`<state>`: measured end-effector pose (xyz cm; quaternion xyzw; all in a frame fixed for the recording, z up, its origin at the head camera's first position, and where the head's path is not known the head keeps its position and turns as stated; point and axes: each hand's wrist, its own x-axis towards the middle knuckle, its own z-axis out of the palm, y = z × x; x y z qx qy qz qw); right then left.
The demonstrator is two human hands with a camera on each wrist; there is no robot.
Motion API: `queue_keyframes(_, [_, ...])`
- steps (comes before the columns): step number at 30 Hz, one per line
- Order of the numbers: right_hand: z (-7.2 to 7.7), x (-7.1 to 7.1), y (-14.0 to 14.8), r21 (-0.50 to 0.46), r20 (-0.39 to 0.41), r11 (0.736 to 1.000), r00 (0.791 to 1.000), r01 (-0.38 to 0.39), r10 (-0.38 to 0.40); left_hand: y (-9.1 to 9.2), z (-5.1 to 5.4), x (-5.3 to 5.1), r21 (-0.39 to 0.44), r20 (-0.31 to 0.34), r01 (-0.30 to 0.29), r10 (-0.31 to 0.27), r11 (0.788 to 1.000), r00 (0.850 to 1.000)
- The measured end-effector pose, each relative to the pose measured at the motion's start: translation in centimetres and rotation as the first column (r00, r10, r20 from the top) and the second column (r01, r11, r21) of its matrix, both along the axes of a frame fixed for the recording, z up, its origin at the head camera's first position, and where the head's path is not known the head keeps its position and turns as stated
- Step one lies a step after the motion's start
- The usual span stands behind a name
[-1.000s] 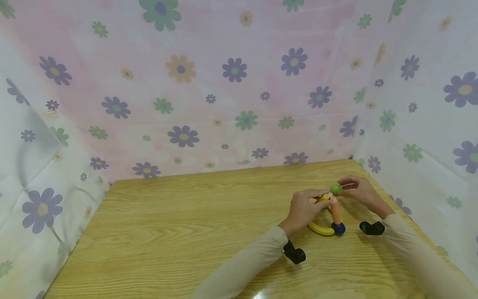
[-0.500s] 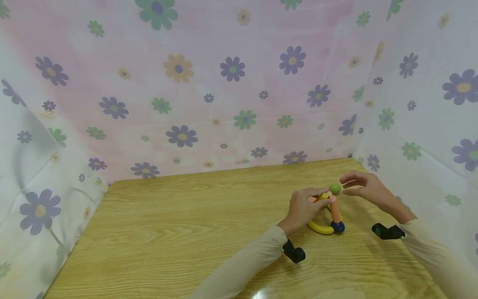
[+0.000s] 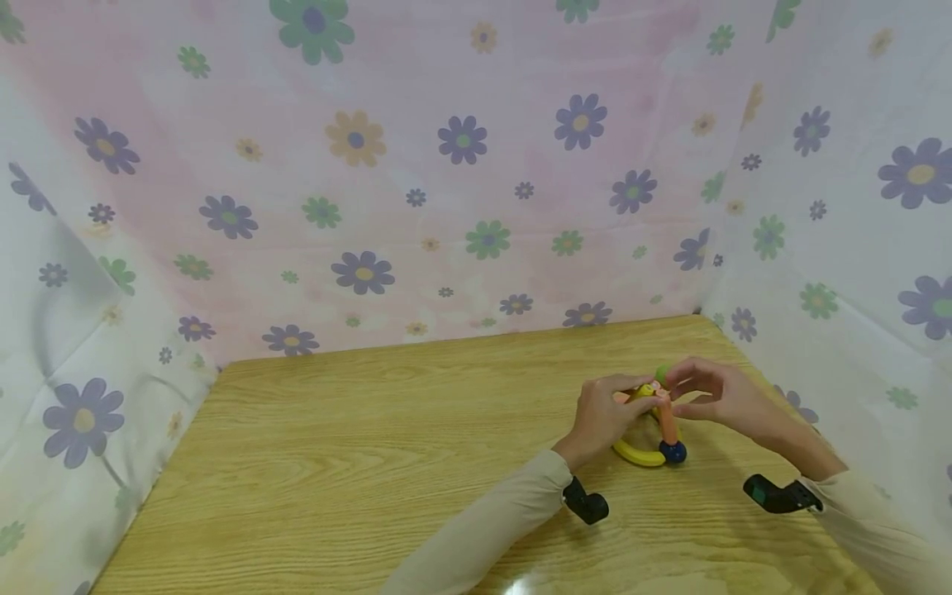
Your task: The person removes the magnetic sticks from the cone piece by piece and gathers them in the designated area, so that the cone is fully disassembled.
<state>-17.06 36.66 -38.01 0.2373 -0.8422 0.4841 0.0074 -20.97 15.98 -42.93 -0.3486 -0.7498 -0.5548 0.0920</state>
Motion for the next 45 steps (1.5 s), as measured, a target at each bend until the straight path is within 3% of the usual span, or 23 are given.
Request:
queue_keyframes(7, [-1.4,1.0,-1.1,-0.021,-0.004,0.996,0.996,0.084,-0.084,0.0,0.0,-0.1,-0.025,-0.001,-0.010,0.010,1.000,1.000])
queue_keyframes(12, [-2.2,1.3,-1.7,0.021,-0.011,0.983,0.983,0.182,-0.182,-0.1,0.3,-0.1,-0.084,-0.040,-0.056,0.053,0.995,0.998])
queue_keyframes(16, [-2.4,1.4,-1.8,0.039,-0.013,0.976,0.976,0.216,-0.216,-0.2,0.5,0.0,-0.110,-0.036,-0.055,0.051,0.992,0.998])
queue_keyframes(24, [-2.5,1.7,-1.9,0.045,-0.018,0.973,0.974,0.226,-0.225,-0.5,0.7,0.0,-0.104,-0.021,-0.012,0.010,0.995,1.000])
queue_keyframes(38, [-2.8,2.7,-1.3,0.028,-0.066,0.964,0.963,0.264,-0.262,-0.8,0.6,-0.1,-0.093,0.034,-0.039,0.042,0.995,0.999])
queue_keyframes(45, [-2.9,3.3,-1.1,-0.035,-0.056,0.975,0.973,0.222,-0.223,-1.1,0.7,-0.1,-0.071,0.043,-0.029,0.032,0.997,0.999])
